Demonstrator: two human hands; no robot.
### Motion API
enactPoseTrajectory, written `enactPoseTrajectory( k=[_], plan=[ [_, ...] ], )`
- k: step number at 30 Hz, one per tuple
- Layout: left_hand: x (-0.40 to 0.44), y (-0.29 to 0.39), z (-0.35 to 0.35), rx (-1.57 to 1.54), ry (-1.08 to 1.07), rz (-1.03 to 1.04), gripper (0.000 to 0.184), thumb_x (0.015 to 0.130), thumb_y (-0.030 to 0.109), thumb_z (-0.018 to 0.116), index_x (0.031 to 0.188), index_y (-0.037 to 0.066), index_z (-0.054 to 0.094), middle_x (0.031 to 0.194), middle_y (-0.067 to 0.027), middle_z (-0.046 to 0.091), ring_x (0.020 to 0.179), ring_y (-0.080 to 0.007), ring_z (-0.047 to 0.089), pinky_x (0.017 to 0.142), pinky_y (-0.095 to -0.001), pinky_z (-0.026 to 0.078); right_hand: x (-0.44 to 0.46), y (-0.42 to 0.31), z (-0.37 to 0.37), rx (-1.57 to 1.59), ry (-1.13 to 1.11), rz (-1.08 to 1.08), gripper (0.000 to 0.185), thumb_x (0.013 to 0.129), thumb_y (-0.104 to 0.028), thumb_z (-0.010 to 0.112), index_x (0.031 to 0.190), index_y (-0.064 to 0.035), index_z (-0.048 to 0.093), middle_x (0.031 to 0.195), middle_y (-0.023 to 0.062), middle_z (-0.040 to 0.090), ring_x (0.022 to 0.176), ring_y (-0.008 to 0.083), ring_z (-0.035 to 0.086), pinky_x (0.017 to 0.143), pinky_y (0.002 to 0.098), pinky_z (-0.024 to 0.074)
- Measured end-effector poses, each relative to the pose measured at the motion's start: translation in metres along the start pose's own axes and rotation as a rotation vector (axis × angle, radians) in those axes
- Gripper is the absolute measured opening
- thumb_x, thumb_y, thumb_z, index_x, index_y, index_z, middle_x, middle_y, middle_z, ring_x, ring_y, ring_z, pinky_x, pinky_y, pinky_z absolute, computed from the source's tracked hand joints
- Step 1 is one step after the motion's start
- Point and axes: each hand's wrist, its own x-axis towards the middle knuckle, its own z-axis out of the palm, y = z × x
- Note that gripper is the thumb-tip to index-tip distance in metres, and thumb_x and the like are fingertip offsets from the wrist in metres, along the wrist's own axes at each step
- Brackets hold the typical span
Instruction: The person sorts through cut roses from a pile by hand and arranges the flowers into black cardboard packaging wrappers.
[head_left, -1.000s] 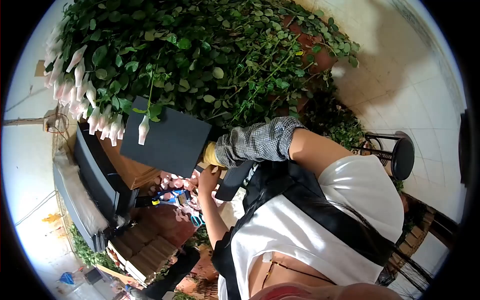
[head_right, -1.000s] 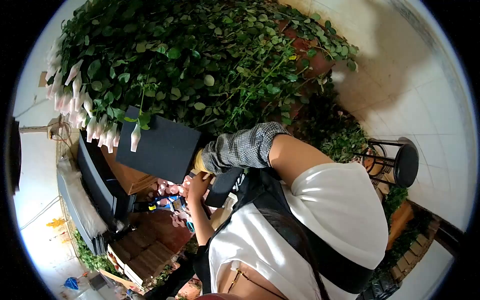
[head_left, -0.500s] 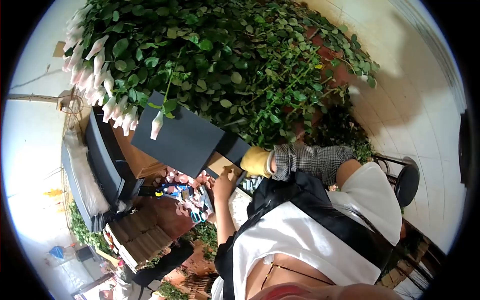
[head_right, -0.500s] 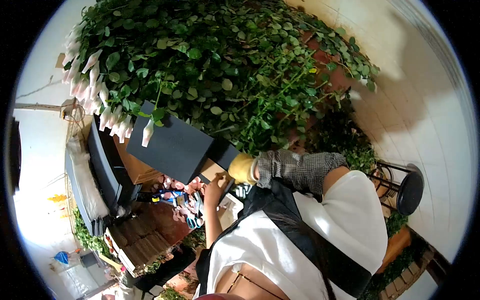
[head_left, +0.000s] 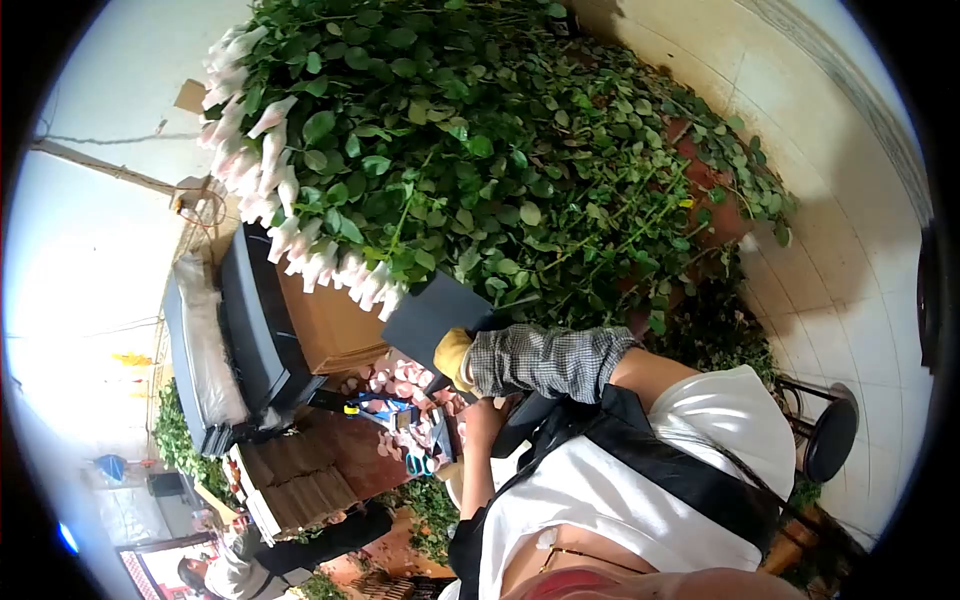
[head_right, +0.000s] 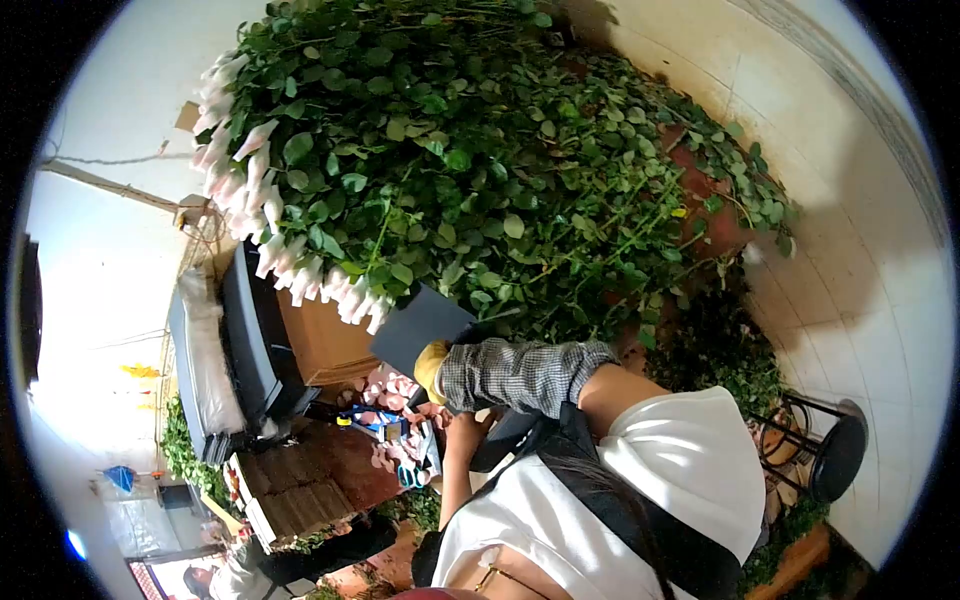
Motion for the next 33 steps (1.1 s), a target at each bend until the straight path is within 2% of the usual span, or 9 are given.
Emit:
enactPoseTrajectory(
  k=[5, 7, 12, 14, 15, 19, 24, 28, 33],
  plan=[
    [-0.003, 0.007, -0.001, -0.115, 0.071, 0.015, 0.038, 0.088, 0.048, 0.065, 0.107, 0.015, 0.071, 0.084, -0.0234, 0.070, 0.082, -0.0408, 0.070, 0.074, -0.0483, 0.055, -0.013, 0.021, 0.017, 0.321, 0.352, -0.220, 0.045, 0.083, -0.023, 0.071, 0.124, -0.0091, 0.062, 0.107, 0.0065, 0.071, 0.100, 0.0206, 0.068, 0.087, 0.0371, 0.0541],
    [-0.003, 0.000, 0.006, -0.084, 0.075, 0.009, 0.036, 0.088, 0.046, 0.065, 0.108, 0.017, 0.071, 0.084, -0.0228, 0.071, 0.082, -0.0400, 0.070, 0.074, -0.0471, 0.056, -0.013, 0.037, 0.025, 1.184, 0.476, -0.439, 0.043, 0.090, -0.016, 0.066, 0.131, -0.0097, 0.058, 0.117, 0.0068, 0.068, 0.110, 0.0194, 0.064, 0.097, 0.0359, 0.0509],
    [0.000, -0.001, 0.007, -0.132, 0.084, 0.050, 0.039, 0.089, 0.044, 0.066, 0.113, 0.014, 0.070, 0.083, -0.0193, 0.072, 0.083, -0.0354, 0.072, 0.075, -0.0436, 0.056, -0.071, 0.103, -0.128, 1.025, 0.895, -0.038, 0.052, 0.091, 0.003, 0.056, 0.140, -0.0141, 0.051, 0.135, 0.0102, 0.059, 0.126, 0.0229, 0.055, 0.107, 0.0368, 0.0455],
    [-0.003, 0.004, -0.002, -0.162, 0.047, 0.043, 0.037, 0.090, 0.042, 0.066, 0.113, 0.013, 0.069, 0.082, -0.0201, 0.072, 0.079, -0.0334, 0.072, 0.074, -0.0415, 0.056, -0.057, 0.162, -0.154, 0.369, 0.991, 0.230, 0.054, 0.089, 0.006, 0.053, 0.139, -0.0149, 0.052, 0.136, 0.0091, 0.059, 0.127, 0.0241, 0.055, 0.112, 0.0399, 0.0402],
    [-0.003, 0.002, 0.001, -0.158, 0.046, 0.040, 0.037, 0.090, 0.042, 0.066, 0.113, 0.013, 0.069, 0.082, -0.0201, 0.072, 0.079, -0.0334, 0.072, 0.074, -0.0415, 0.056, -0.022, 0.206, -0.134, -0.218, 1.025, 0.294, 0.051, 0.090, 0.004, 0.051, 0.137, -0.0150, 0.053, 0.136, 0.0080, 0.059, 0.127, 0.0244, 0.054, 0.113, 0.0414, 0.0374],
    [0.000, -0.011, 0.010, -0.209, 0.117, 0.082, 0.034, 0.089, 0.038, 0.068, 0.113, 0.013, 0.069, 0.083, -0.0201, 0.072, 0.078, -0.0324, 0.072, 0.075, -0.0407, 0.056, 0.004, 0.260, -0.069, -0.404, 1.000, 0.278, 0.036, 0.097, -0.012, 0.045, 0.131, -0.0156, 0.059, 0.123, 0.0075, 0.066, 0.119, 0.0281, 0.059, 0.111, 0.0417, 0.0390],
    [-0.006, 0.005, -0.004, -0.209, 0.073, 0.070, 0.034, 0.092, 0.041, 0.062, 0.111, 0.014, 0.068, 0.076, -0.0189, 0.071, 0.077, -0.0375, 0.071, 0.073, -0.0455, 0.055, -0.023, 0.246, -0.097, -0.163, 0.938, 0.289, 0.023, 0.088, -0.006, 0.054, 0.102, -0.0152, 0.070, 0.082, 0.0064, 0.066, 0.085, 0.0211, 0.066, 0.085, 0.0376, 0.0510],
    [0.001, -0.003, 0.007, -0.263, 0.094, 0.093, 0.034, 0.092, 0.041, 0.062, 0.111, 0.014, 0.068, 0.076, -0.0182, 0.072, 0.078, -0.0369, 0.071, 0.073, -0.0446, 0.056, -0.089, 0.211, -0.106, -0.199, 0.983, 0.288, 0.032, 0.088, 0.000, 0.058, 0.110, -0.0197, 0.071, 0.075, 0.0046, 0.066, 0.069, 0.0203, 0.066, 0.068, 0.0351, 0.0539],
    [0.000, 0.004, 0.001, -0.177, 0.054, 0.048, 0.035, 0.091, 0.044, 0.062, 0.110, 0.016, 0.068, 0.078, -0.0149, 0.073, 0.077, -0.0351, 0.072, 0.070, -0.0443, 0.056, -0.162, 0.117, -0.094, -0.203, 0.982, -0.233, 0.012, 0.088, -0.009, 0.056, 0.084, -0.0184, 0.062, 0.052, -0.0006, 0.047, 0.048, 0.0188, 0.053, 0.046, 0.0348, 0.0411]
  ],
)
